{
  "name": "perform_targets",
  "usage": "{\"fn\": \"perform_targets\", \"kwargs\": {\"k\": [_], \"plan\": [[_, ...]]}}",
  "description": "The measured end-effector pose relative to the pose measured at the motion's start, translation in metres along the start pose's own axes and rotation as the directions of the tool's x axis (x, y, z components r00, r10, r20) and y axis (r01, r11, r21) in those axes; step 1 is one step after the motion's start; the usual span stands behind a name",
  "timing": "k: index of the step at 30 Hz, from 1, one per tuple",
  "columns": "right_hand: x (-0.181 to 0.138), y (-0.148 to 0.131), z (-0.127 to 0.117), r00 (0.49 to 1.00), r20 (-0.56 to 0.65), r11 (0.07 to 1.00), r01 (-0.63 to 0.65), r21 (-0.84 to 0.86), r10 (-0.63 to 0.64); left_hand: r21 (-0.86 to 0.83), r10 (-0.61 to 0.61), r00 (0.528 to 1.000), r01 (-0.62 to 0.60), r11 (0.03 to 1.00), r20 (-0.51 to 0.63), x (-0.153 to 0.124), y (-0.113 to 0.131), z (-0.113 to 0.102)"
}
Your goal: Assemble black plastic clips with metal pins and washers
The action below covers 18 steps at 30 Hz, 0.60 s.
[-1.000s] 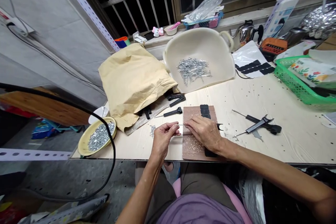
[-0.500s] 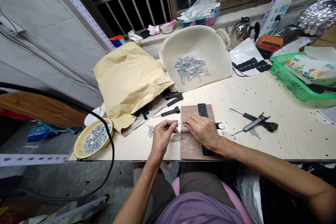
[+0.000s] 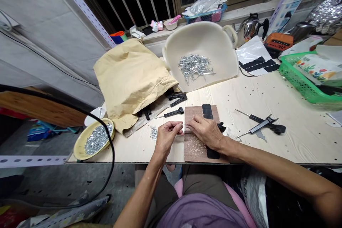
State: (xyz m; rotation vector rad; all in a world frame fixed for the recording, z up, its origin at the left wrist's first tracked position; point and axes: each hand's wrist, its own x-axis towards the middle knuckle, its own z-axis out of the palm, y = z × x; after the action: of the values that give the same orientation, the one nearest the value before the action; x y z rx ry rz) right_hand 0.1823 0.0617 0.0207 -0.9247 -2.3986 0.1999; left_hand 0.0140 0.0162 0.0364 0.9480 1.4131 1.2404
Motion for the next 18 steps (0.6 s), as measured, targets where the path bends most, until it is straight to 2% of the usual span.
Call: {"fn": "perform_targets", "kwargs": {"k": [3,5,8,13,18], "plan": [[0.001,0.003,0.001,0.999,0.030,0.985,-0.030,0.171,0.025,-0.018,-0.018,1.000,0.018,1.000,0.004,0.001,-0.002,-0.002],[0.002,0.004,0.001,0.999,0.053,0.976,-0.011,0.220,-0.001,-0.030,-0.034,0.999,0.034,0.999,0.010,0.002,-0.003,-0.003],[0.000,0.005,0.004,0.995,0.096,0.983,0.014,0.184,-0.032,-0.028,-0.055,0.998,0.056,0.998,0.020,0.003,-0.005,-0.003],[-0.008,0.014,-0.001,0.995,0.102,0.979,-0.030,0.200,0.009,-0.022,-0.085,0.995,0.086,0.996,0.043,0.003,-0.007,0.007],[-0.011,0.053,-0.024,0.989,0.104,0.987,-0.113,0.117,0.101,-0.044,-0.084,0.994,0.087,0.995,0.071,-0.002,-0.007,0.023]]}}
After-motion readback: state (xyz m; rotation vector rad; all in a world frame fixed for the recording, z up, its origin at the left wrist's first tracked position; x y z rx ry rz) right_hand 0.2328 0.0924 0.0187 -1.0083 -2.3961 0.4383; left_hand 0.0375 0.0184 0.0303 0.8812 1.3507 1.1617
